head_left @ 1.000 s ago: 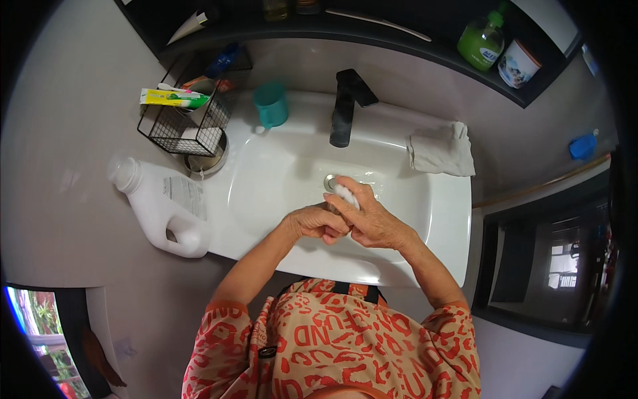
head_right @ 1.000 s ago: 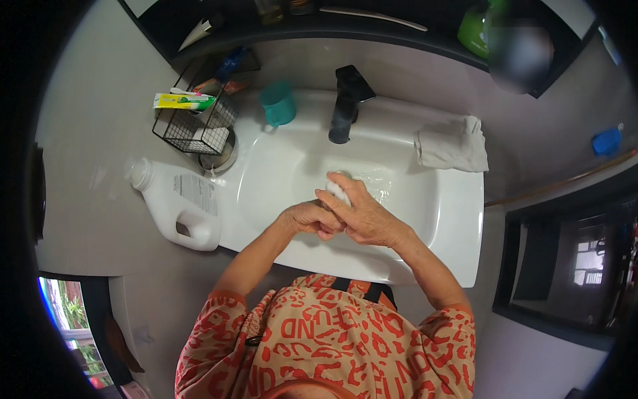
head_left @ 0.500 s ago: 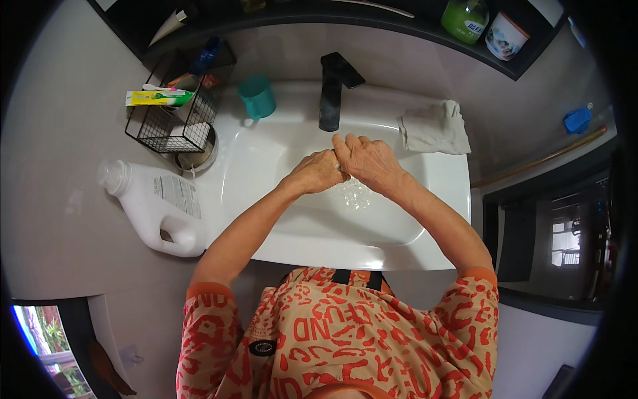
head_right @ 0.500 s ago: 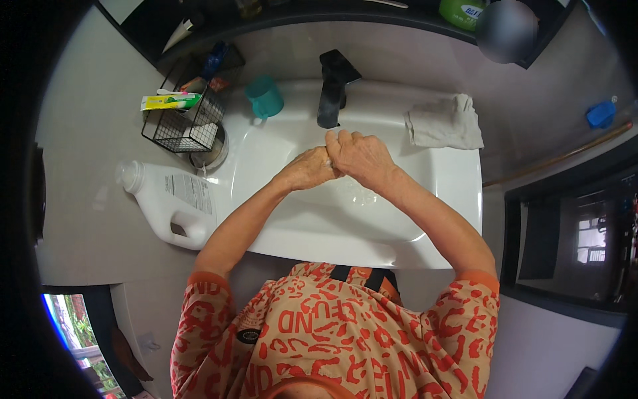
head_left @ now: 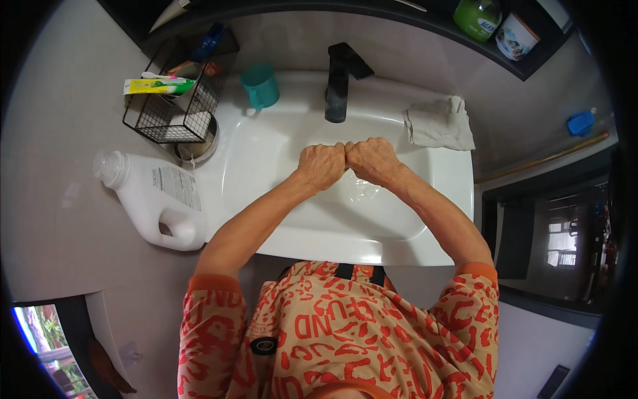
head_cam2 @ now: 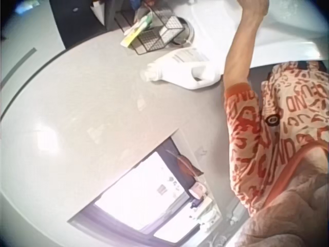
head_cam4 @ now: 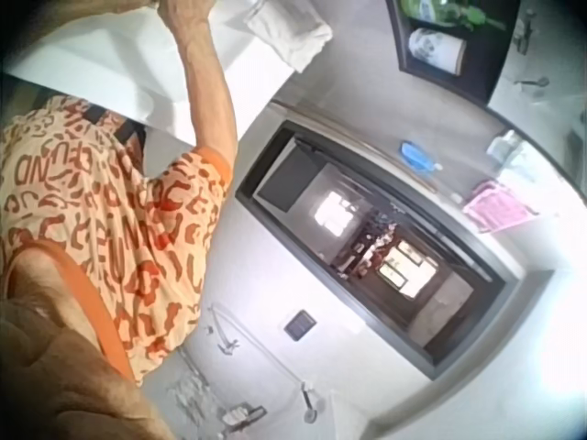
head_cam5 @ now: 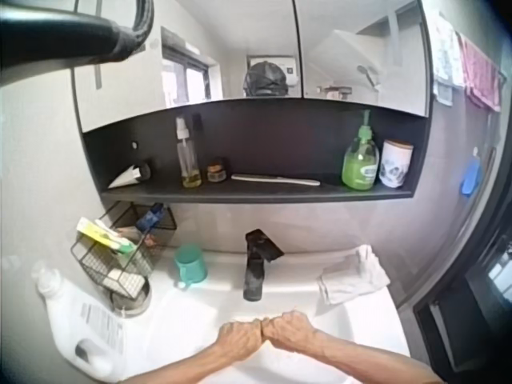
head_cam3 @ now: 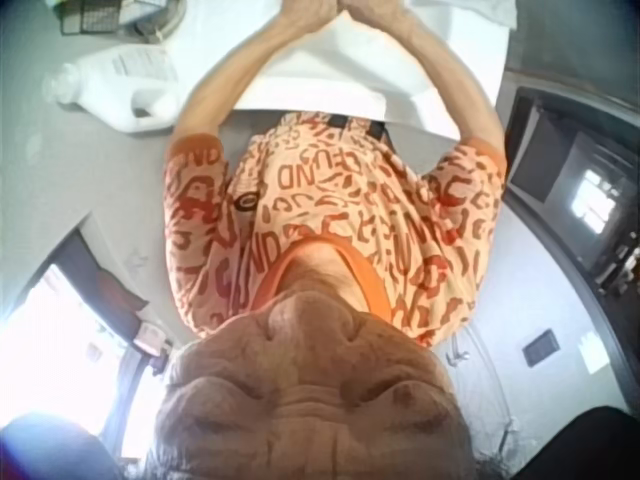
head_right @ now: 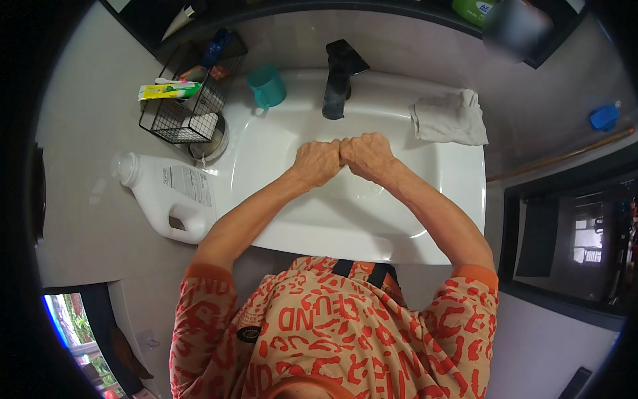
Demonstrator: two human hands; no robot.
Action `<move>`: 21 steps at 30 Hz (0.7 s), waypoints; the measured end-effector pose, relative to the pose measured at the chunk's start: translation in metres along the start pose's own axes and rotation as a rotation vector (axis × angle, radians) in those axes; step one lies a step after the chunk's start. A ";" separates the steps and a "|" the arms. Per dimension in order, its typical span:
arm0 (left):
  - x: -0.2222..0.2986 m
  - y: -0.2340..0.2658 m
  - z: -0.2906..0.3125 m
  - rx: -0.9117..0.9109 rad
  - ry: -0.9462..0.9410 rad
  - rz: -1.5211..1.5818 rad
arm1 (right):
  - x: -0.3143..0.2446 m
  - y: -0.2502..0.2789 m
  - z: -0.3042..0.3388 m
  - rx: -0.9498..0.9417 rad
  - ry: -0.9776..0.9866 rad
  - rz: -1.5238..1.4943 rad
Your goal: The person cleans a bathroom sink using a white cloth. They wet the cloth under the faucet, wring it out, and wipe the sink basin and surrounding countertop. They also pick up a large white plastic bottle and wipe it thoroughly with the cloth before placing it back on the counter.
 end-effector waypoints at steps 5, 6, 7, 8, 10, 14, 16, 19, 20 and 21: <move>0.002 -0.020 -0.006 -0.072 -0.042 -0.037 | 0.006 -0.015 0.004 -0.119 -0.133 -0.138; 0.003 -0.024 -0.006 -0.088 -0.053 -0.034 | 0.008 -0.020 0.005 -0.137 -0.156 -0.166; 0.004 -0.028 -0.006 -0.081 -0.061 -0.030 | 0.010 -0.025 0.007 -0.156 -0.174 -0.189; 0.005 -0.031 -0.006 -0.072 -0.070 -0.027 | 0.012 -0.030 0.008 -0.174 -0.193 -0.211; 0.006 -0.038 -0.003 -0.065 -0.068 -0.010 | 0.013 -0.038 0.012 -0.178 -0.222 -0.280; 0.000 -0.044 0.002 -0.157 0.003 0.156 | 0.014 -0.042 0.025 -0.164 -0.295 -0.589; -0.003 -0.042 0.008 -0.232 0.089 0.406 | 0.014 -0.041 0.027 -0.052 -0.413 -0.977; -0.003 -0.047 0.025 -0.310 0.277 0.985 | 0.030 -0.049 0.035 0.136 -0.460 -1.306; -0.005 -0.049 0.028 -0.372 0.324 1.243 | 0.027 -0.045 0.036 0.199 -0.428 -1.402; -0.008 -0.050 0.031 -0.432 0.368 1.502 | 0.023 -0.038 0.038 0.262 -0.394 -1.497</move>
Point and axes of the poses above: each hand's wrist, its own z-axis away from the middle knuckle, its own y-axis out of the back of the hand, x = y × z, the point moved 2 cm from there along -z, towards the middle knuckle, and after that the axes turned 15 degrees about -z, right-handed, at the moved point
